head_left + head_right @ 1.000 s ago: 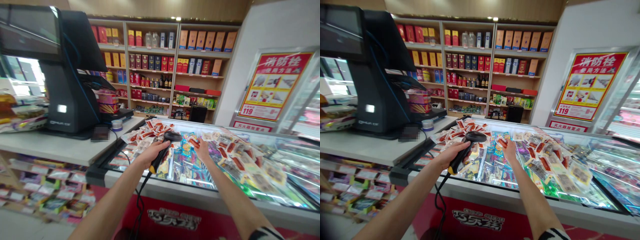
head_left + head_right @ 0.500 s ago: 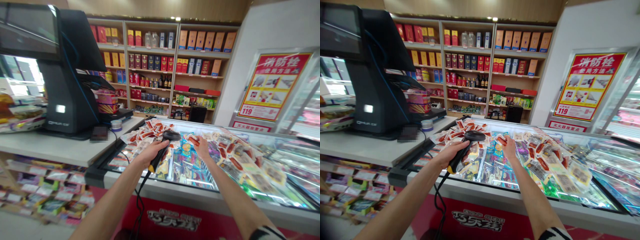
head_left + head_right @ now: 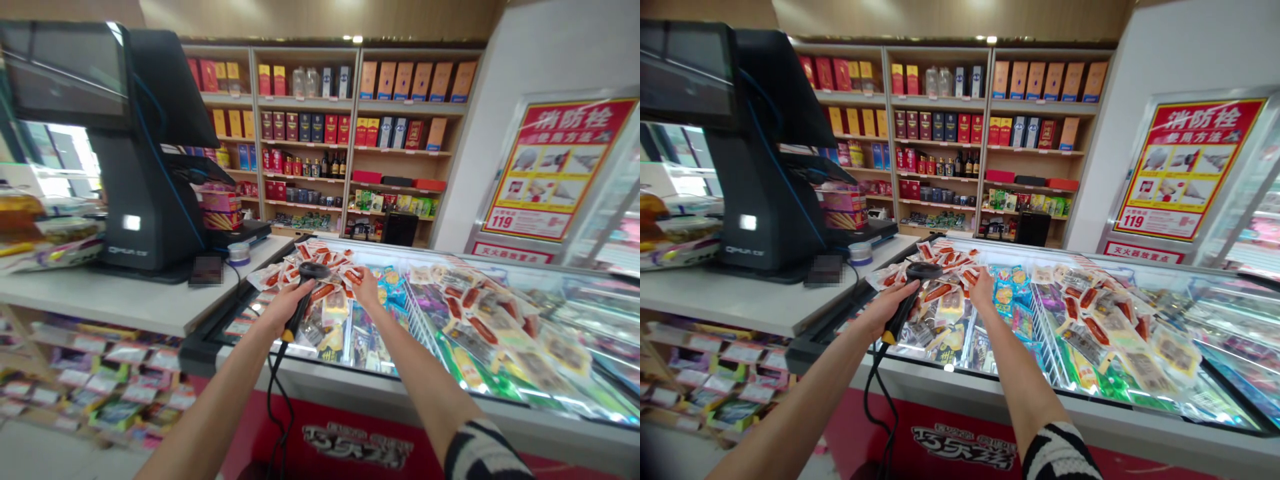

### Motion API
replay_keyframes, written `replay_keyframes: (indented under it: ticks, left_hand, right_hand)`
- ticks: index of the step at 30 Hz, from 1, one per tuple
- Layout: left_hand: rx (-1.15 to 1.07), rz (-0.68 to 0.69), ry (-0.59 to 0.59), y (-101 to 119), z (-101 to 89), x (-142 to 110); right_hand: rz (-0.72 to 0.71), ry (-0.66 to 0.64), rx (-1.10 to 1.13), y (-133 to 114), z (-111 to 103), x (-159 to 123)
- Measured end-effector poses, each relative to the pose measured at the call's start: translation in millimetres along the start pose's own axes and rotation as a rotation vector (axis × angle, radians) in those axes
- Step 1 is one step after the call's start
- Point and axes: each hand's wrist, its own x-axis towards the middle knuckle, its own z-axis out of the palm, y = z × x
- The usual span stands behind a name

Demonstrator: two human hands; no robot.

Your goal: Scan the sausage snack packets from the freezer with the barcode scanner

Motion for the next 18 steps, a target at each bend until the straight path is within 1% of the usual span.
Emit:
replay_keyframes:
  ticks: [2, 4, 6, 8, 9, 11, 16, 18]
  left_hand:
    - [-0.008, -0.011, 0.004, 1, -1.6, -2]
    - [-0.016, -0.017, 0.002, 2, -1.5, -3]
    - [-0.022, -0.013, -0.009, 3, 0.5, -2]
    - [-0.014, 0.000, -0.032, 2, 5.3, -1]
    - [-0.008, 0.003, -0.044, 1, 8.8, 0]
    - [0.002, 0.000, -0.070, -1, 17.9, 2]
    - [0.012, -0.014, -0.152, -4, 43.7, 6]
    - [0.016, -0.019, -0.172, -4, 51.9, 6]
  right_hand:
    - [-0.014, -0.041, 0.011, -5, 10, 0]
    - [-0.049, -0.085, 0.020, -4, 14, -1]
    - [-0.082, -0.122, 0.012, 3, 11, -2]
    - [-0.074, -0.121, -0.048, 16, -3, -4]
    - [-0.049, -0.107, -0.103, 25, -13, -6]
    - [0.041, -0.062, -0.257, 46, -41, -10]
    - [0.297, 0.054, -0.702, 103, -125, -26]
    - [0.421, 0.040, -0.809, 121, -149, -31]
